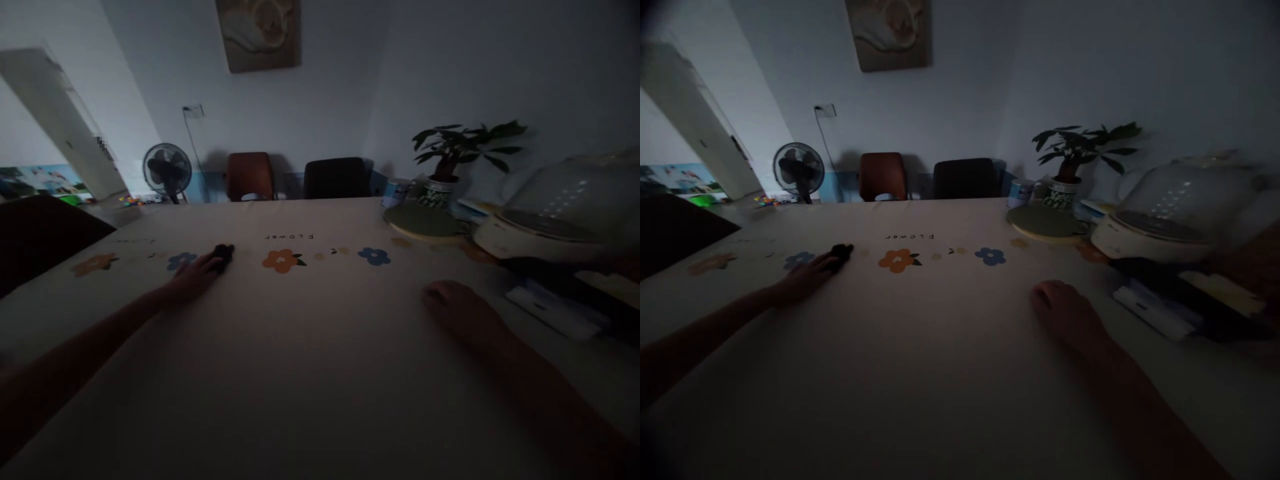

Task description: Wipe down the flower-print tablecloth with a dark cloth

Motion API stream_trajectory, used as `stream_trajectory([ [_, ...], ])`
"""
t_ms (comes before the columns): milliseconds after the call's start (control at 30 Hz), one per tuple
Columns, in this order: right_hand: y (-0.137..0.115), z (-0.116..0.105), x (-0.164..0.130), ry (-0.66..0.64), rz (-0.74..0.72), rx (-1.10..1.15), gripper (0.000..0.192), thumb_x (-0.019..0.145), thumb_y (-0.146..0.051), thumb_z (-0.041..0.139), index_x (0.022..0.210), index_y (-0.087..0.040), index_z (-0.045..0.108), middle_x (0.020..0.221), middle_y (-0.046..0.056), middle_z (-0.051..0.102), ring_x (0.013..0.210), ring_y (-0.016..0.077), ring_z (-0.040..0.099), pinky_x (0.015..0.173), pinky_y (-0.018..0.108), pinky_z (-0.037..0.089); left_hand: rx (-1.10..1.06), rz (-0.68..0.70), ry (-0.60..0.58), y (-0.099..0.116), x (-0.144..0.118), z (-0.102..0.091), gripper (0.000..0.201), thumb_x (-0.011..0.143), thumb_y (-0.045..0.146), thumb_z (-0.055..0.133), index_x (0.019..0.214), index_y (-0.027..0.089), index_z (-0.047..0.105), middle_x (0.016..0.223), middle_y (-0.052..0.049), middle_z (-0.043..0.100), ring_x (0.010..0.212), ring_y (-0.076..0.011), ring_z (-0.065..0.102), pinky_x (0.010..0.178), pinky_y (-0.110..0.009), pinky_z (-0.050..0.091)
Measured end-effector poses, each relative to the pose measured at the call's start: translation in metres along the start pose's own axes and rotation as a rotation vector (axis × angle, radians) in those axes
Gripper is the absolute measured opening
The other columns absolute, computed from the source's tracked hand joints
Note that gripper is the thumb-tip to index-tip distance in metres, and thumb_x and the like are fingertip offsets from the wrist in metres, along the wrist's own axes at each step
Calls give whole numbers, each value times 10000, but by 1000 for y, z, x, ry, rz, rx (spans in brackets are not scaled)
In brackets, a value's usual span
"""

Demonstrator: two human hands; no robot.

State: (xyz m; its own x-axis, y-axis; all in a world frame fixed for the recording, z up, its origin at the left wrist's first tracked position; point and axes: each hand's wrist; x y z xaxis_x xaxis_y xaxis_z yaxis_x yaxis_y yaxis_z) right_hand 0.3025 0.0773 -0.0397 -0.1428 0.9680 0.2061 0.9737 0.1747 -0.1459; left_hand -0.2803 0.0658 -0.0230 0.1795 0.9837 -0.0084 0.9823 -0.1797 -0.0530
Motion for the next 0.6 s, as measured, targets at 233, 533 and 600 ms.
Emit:
stream_trajectory([
  [233, -22, -5, -6, 4, 20, -53, 299, 921, -283, 352, 875, -199, 636, 1087, 153, 682, 1021, 301, 640, 831, 427, 501, -111, 114, -30, 54, -127, 11, 513, 1001, 423, 283, 1514, 405, 306, 1629, -49, 192, 1483, -290, 252, 1173, -626, 210],
  [533, -66, -44, -7, 17, -176, 46, 393, 884, -417, 337, 883, -214, 674, 1012, 136, 713, 937, 284, 690, 811, 416, 539, -133, -158, 443, -1, -201, 41, 515, 1001, 420, 297, 1509, 340, 317, 1554, -50, 382, 1387, -234, 435, 1190, -503, 250],
  [600, -91, -50, -13, -44, -277, 72, 421, 908, -416, 323, 903, -206, 688, 999, 133, 721, 904, 272, 697, 789, 409, 547, -98, -270, 533, -25, -228, 52, 473, 997, 410, 296, 1438, 284, 413, 1501, -68, 460, 1337, -239, 491, 1179, -510, 261],
])
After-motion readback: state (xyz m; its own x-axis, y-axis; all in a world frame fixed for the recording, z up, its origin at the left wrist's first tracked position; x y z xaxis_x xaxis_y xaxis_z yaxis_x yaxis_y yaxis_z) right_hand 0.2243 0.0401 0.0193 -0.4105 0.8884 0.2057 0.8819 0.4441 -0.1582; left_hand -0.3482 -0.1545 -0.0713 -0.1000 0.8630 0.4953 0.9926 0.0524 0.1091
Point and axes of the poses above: each hand's wrist, its own x-axis towards the middle knuckle, its own z-axis out of the palm, y = z × x
